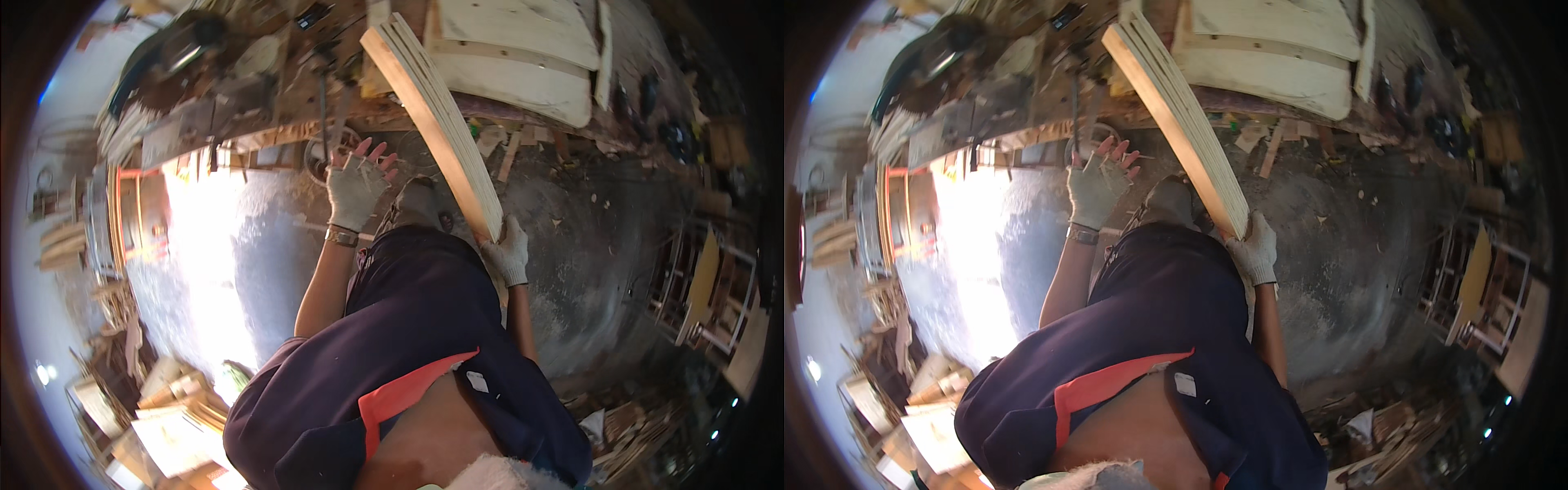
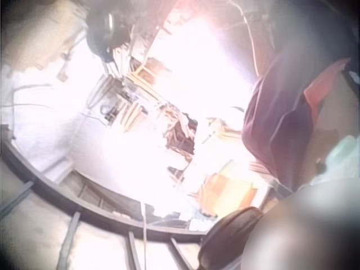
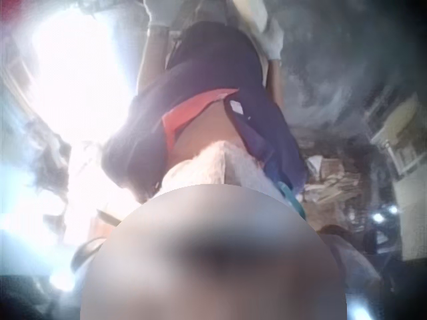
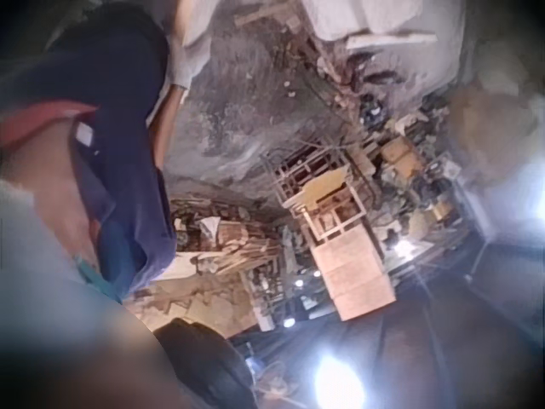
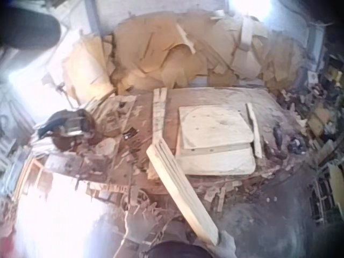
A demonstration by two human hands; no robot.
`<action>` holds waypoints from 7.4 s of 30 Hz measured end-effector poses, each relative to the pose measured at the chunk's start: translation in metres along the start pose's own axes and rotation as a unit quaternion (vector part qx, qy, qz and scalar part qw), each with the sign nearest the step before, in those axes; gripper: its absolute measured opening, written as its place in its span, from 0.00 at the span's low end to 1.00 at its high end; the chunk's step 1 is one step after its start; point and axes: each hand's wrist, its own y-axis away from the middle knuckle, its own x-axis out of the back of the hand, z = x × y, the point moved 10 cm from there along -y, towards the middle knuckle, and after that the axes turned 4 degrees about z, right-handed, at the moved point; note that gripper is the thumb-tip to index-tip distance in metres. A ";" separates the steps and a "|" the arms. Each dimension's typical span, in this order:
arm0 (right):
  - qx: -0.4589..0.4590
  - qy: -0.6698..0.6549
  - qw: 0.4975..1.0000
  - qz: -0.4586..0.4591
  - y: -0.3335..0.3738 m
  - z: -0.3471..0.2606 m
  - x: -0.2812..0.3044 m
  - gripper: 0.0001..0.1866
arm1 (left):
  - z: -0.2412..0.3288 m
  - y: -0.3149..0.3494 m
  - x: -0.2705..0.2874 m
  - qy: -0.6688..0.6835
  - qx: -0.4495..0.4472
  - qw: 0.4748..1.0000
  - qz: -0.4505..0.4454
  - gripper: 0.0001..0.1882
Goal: The person assembles wooden slats onto a curved wooden base, marking positions with a pen and cutting slats to size using a miter saw. They repeatedly place, measure, and cut pieces, then fit them into the base.
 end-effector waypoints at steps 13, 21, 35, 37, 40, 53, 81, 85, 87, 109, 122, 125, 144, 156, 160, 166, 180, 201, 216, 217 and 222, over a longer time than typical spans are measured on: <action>0.351 0.019 0.927 -0.134 0.052 -0.202 -0.156 0.38 | 0.123 0.146 0.176 0.008 -0.271 0.951 0.150 0.24; 0.327 0.113 0.927 -0.147 0.073 -0.346 -0.291 0.36 | 0.262 0.333 0.345 -0.255 -0.293 0.791 0.472 0.40; 0.405 0.156 0.899 -0.059 0.013 -0.517 -0.368 0.30 | 0.404 0.351 0.411 -0.340 -0.276 0.777 0.452 0.29; 0.422 0.150 0.892 -0.053 -0.010 -0.543 -0.377 0.30 | 0.439 0.320 0.387 -0.414 -0.309 0.721 0.462 0.23; 0.445 0.145 0.883 -0.044 -0.050 -0.584 -0.393 0.30 | 0.483 0.279 0.364 -0.493 -0.303 0.662 0.477 0.14; 0.502 0.175 0.846 -0.027 -0.126 -0.652 -0.438 0.30 | 0.597 0.097 0.284 -0.671 -0.324 0.572 0.343 0.32; 0.298 0.095 0.936 0.158 -0.252 -0.658 -0.512 0.32 | 0.687 -0.046 0.226 -0.732 -0.318 0.596 -0.091 0.28; 0.287 0.058 0.948 0.122 -0.279 -0.641 -0.538 0.30 | 0.686 -0.058 0.230 -0.742 -0.283 0.601 -0.094 0.27; 0.208 -0.073 0.972 0.085 -0.289 -0.628 -0.547 0.28 | 0.682 -0.065 0.235 -0.755 -0.265 0.594 -0.084 0.27; 0.059 -0.112 0.992 0.024 -0.011 -0.612 -0.399 0.17 | 0.616 -0.058 0.202 -0.349 -0.027 0.895 -0.277 0.56; 0.123 -0.125 0.982 0.065 -0.013 -0.616 -0.431 0.16 | 0.579 -0.032 0.183 -0.424 0.125 0.838 -0.319 0.50; -0.065 -0.089 0.986 -0.123 -0.011 -0.503 -0.431 0.17 | 0.617 -0.043 0.216 -0.457 0.112 0.847 -0.249 0.38; -0.043 -0.408 0.848 0.336 -0.135 -0.421 -0.349 0.31 | 0.803 -0.156 0.411 -0.349 -0.256 0.864 0.257 0.42; -0.051 -0.396 0.863 0.309 -0.170 -0.452 -0.342 0.25 | 0.822 -0.137 0.386 -0.393 -0.330 0.797 0.320 0.38; -0.069 -0.243 0.902 0.351 -0.161 -0.462 -0.323 0.21 | 0.832 -0.128 0.375 -0.415 -0.383 0.755 0.333 0.37; -0.099 -0.149 0.928 0.326 -0.157 -0.476 -0.311 0.19 | 0.833 -0.130 0.383 -0.428 -0.365 0.747 0.355 0.37; -0.038 -0.199 0.916 0.345 -0.178 -0.470 -0.325 0.24 | 0.837 -0.129 0.378 -0.431 -0.385 0.761 0.296 0.29; -0.036 -0.227 0.937 0.264 -0.189 -0.473 -0.334 0.31 | 0.834 -0.122 0.372 -0.396 -0.401 0.767 0.305 0.28; -0.042 -0.264 0.918 0.292 -0.186 -0.441 -0.337 0.30 | 0.824 -0.123 0.388 -0.370 -0.425 0.719 0.408 0.26; -0.033 -0.289 0.913 0.286 -0.185 -0.442 -0.338 0.30 | 0.825 -0.122 0.385 -0.371 -0.439 0.711 0.405 0.26; -0.010 -0.352 0.889 0.291 -0.171 -0.445 -0.341 0.30 | 0.825 -0.119 0.379 -0.374 -0.419 0.720 0.408 0.26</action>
